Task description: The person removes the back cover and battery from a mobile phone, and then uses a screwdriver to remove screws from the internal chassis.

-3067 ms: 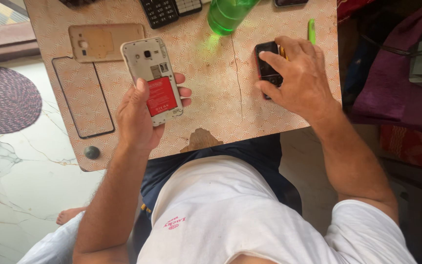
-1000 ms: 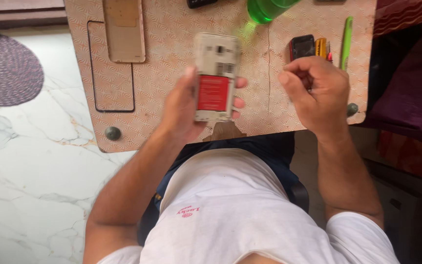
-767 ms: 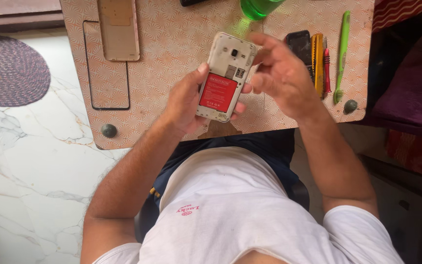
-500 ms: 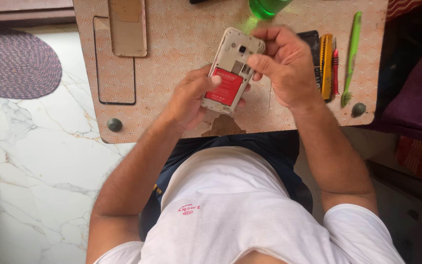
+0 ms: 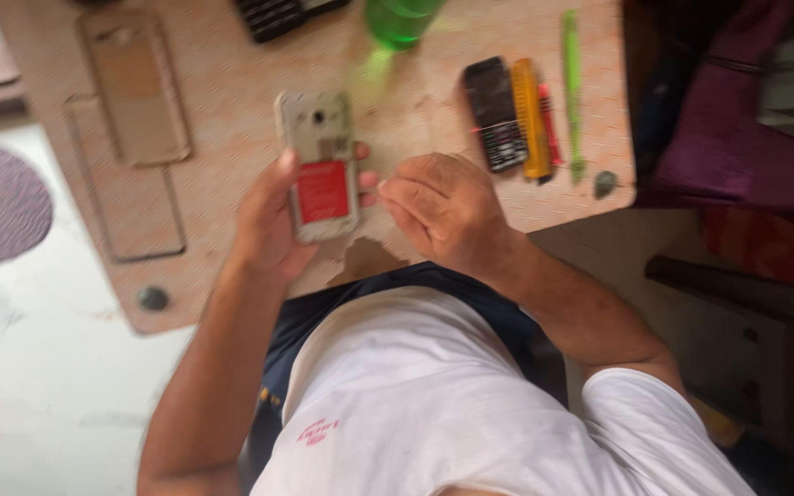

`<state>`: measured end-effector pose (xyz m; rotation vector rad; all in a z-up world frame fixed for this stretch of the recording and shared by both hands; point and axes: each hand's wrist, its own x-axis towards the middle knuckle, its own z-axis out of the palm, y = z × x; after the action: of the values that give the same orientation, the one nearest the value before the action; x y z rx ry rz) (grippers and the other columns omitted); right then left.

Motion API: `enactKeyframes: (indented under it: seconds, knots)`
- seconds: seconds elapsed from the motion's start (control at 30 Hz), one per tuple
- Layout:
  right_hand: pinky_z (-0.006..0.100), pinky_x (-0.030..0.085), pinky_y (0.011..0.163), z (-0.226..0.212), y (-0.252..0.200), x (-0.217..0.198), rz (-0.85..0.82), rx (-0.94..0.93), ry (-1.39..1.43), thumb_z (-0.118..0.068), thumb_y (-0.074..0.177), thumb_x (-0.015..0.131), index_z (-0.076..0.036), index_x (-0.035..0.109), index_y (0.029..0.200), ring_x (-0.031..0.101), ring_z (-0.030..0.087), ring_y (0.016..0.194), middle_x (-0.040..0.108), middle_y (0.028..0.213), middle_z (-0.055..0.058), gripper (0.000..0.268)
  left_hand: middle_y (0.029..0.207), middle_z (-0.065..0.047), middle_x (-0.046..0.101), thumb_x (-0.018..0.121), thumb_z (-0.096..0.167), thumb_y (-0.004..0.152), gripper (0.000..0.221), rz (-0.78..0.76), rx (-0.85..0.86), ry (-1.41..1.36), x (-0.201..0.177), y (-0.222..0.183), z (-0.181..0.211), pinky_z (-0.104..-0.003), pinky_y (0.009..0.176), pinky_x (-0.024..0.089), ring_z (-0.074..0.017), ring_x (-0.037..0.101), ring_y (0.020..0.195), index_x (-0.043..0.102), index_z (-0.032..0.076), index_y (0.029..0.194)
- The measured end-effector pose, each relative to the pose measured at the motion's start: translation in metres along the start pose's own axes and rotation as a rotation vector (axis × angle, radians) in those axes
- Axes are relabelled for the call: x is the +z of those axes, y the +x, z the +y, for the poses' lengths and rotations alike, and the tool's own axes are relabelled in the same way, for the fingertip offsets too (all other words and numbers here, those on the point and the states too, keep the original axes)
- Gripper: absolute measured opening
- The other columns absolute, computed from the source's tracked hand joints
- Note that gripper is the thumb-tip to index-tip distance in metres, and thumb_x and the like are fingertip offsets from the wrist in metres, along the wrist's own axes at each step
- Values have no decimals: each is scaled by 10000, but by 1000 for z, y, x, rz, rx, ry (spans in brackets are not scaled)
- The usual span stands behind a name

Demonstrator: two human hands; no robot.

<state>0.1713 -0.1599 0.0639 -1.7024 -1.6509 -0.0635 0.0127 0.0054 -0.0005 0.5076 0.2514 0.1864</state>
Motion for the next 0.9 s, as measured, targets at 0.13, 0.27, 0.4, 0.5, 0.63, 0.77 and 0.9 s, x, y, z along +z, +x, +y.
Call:
enactKeyframes:
  seconds: [0.13,0.27,0.4,0.5,0.63,0.77,0.9]
  knots:
    - [434,566,768,31,-16,-46,-31,284,-156,0,947,767,-32,682,1072,695,327,887,688,999,137,154,1371,-248,609,572,481,1025,742,-11,7,45,1,5,1,-482,1005,580,-318,674,1183,419,-58,1512]
    - [368,577,713,63,-32,-97,-38,529,-219,5,1000,757,-9,689,1173,725,269,824,701,1024,160,186,1397,-238,599,566,487,1071,751,-35,4,-30,1,6,2,-486,1017,577,-333,669,1194,398,-73,1542]
    - [360,576,719,73,-48,-108,-55,577,-263,5,999,749,-7,705,1203,728,251,820,716,987,149,210,1430,-224,581,596,484,1052,754,-86,44,-30,0,6,3,-495,1055,569,-322,653,1238,395,-42,1553]
    - [391,573,718,74,-53,-102,-94,637,-310,-19,1003,745,-14,703,1218,721,270,795,730,983,146,219,1402,-218,575,608,484,1044,750,-115,46,-32,-3,5,3,-482,1055,557,-313,643,1236,404,-34,1547]
    - [480,553,711,79,-53,-92,-155,627,-401,-62,940,779,-16,686,1230,707,356,818,723,929,168,308,1356,-206,586,610,485,1053,733,-144,38,-33,-5,11,7,-492,1042,566,-302,654,1202,412,-25,1541]
    - [508,548,725,85,-51,-84,-161,605,-431,-61,941,757,-6,655,1243,701,377,821,709,893,169,324,1343,-205,609,612,482,1046,733,-115,29,-28,-4,13,11,-510,1017,580,-305,680,1164,443,-54,1516]
    - [502,553,735,86,-46,-86,-148,627,-452,-68,977,759,-10,680,1181,711,370,838,724,916,170,226,1359,-201,616,621,469,1038,713,-61,28,-21,-2,13,8,-531,1022,590,-308,684,1171,442,-50,1492]
